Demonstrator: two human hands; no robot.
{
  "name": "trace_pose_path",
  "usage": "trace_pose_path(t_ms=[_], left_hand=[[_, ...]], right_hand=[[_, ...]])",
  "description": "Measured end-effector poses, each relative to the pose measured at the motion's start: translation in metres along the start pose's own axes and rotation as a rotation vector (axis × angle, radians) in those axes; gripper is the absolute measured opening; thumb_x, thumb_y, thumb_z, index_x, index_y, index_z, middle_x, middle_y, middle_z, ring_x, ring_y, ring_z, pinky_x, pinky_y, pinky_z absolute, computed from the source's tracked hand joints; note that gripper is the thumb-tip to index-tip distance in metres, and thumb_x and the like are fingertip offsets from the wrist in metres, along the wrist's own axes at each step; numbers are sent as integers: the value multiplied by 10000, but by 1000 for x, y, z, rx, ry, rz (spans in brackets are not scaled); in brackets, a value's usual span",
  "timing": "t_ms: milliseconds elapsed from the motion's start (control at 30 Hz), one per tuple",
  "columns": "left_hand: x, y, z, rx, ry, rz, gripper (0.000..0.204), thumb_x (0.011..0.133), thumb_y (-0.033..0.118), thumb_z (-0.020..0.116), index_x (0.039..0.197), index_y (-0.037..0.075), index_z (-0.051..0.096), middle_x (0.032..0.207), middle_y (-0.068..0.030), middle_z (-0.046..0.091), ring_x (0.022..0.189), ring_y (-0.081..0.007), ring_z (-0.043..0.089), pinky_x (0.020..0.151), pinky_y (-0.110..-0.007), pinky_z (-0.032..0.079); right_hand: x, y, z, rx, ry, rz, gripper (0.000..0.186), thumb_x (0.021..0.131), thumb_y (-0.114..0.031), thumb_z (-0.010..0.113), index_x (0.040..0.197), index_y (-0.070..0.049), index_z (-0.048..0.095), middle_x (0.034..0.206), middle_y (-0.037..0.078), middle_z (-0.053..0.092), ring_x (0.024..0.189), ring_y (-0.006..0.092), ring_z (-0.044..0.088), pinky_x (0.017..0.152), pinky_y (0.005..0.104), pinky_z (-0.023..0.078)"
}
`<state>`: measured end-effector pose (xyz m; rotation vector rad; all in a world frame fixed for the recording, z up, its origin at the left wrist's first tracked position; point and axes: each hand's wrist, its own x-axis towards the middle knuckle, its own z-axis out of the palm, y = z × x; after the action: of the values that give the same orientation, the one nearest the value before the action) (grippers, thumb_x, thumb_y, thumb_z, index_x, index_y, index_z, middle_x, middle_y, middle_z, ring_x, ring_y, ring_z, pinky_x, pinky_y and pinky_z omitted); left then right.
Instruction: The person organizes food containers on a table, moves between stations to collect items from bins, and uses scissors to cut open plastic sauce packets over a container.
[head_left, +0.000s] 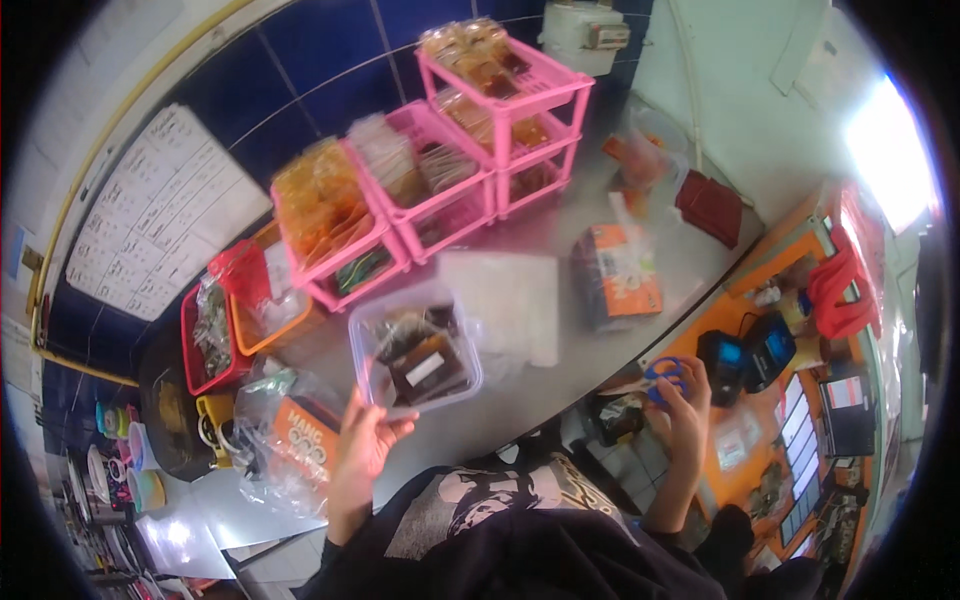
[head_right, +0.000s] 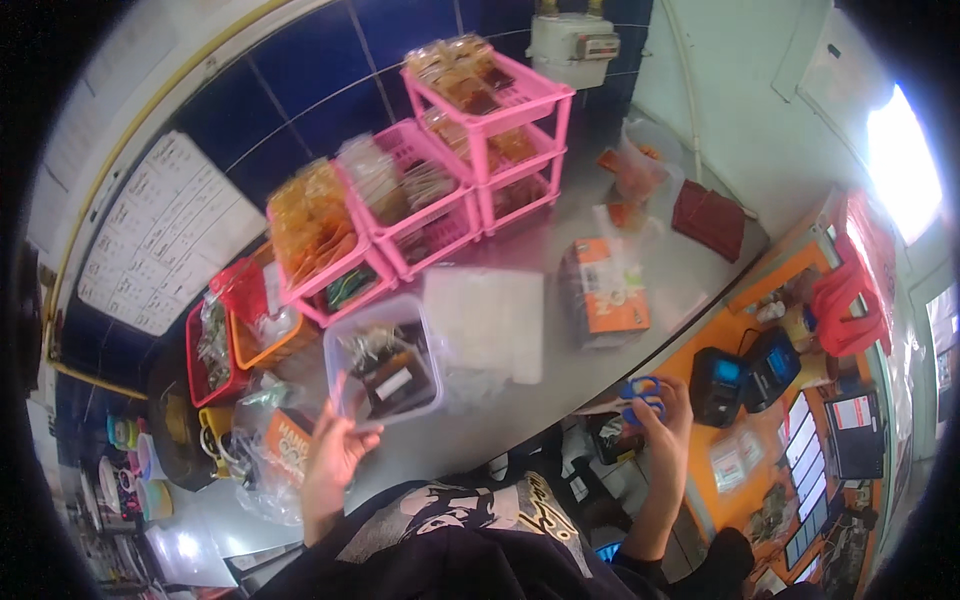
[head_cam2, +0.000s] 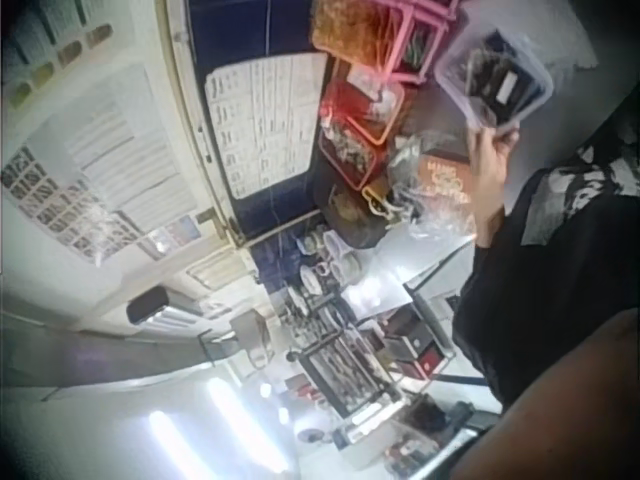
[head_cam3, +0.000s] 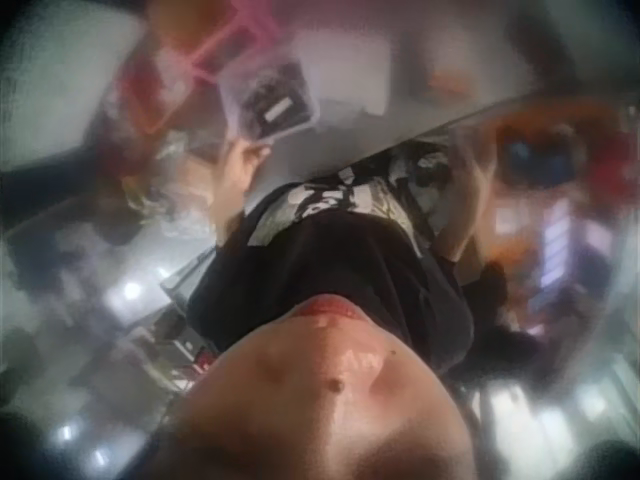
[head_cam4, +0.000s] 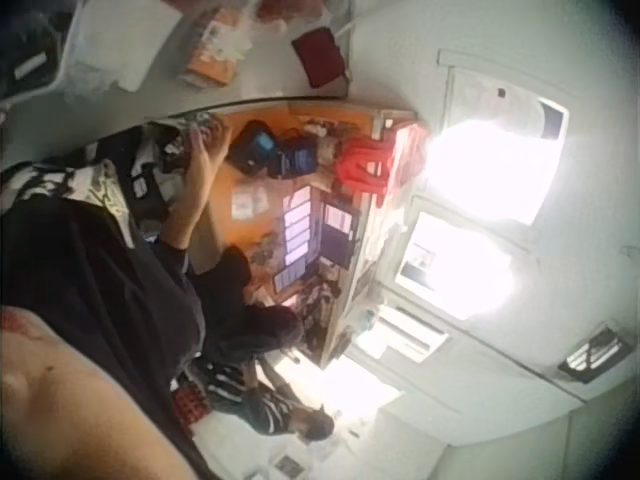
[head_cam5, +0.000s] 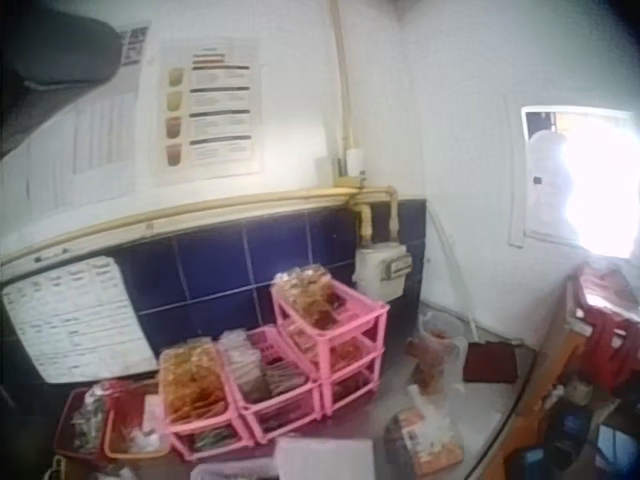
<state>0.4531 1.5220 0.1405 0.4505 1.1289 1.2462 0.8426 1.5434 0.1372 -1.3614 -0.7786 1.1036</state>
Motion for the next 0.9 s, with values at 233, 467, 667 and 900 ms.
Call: trace_pose_path(t_ms=[233,467,667,900], left_hand=[[-28,-109,-127,-45,111,-159,575,905,6,256,1401,204,44,1244,-170,390,874,-290,617,706,-353,538],[-22,-145,-125,126,130,-77,594,927,58,351,1396,133,-7,1281,-196,337,796,-314,637,655,-382,547],[-26,-75,-120,1469,228,-309,535,907,437,376,840,-26,637,786,-263,614,780,-446,590,720,-500,447],[8,-17,-18,1297,642,-221,315,883,279,507,891,-20,606,767,-209,644,692,-329,642,637,-405,488]], right_hand=[[8,22,48,-416,21,-217,238,811,-61,610,1040,-6,575,868,40,575,652,89,548,527,212,456],[196,-58,-11,-684,257,-702,211,792,6,551,982,-39,632,792,45,637,739,139,599,642,258,473],[464,83,-49,-1560,-197,-623,384,623,-209,716,908,27,614,853,212,629,804,308,628,691,326,498],[485,109,81,-1192,-132,-163,475,644,-290,748,915,65,585,885,232,617,859,316,626,609,373,526]])
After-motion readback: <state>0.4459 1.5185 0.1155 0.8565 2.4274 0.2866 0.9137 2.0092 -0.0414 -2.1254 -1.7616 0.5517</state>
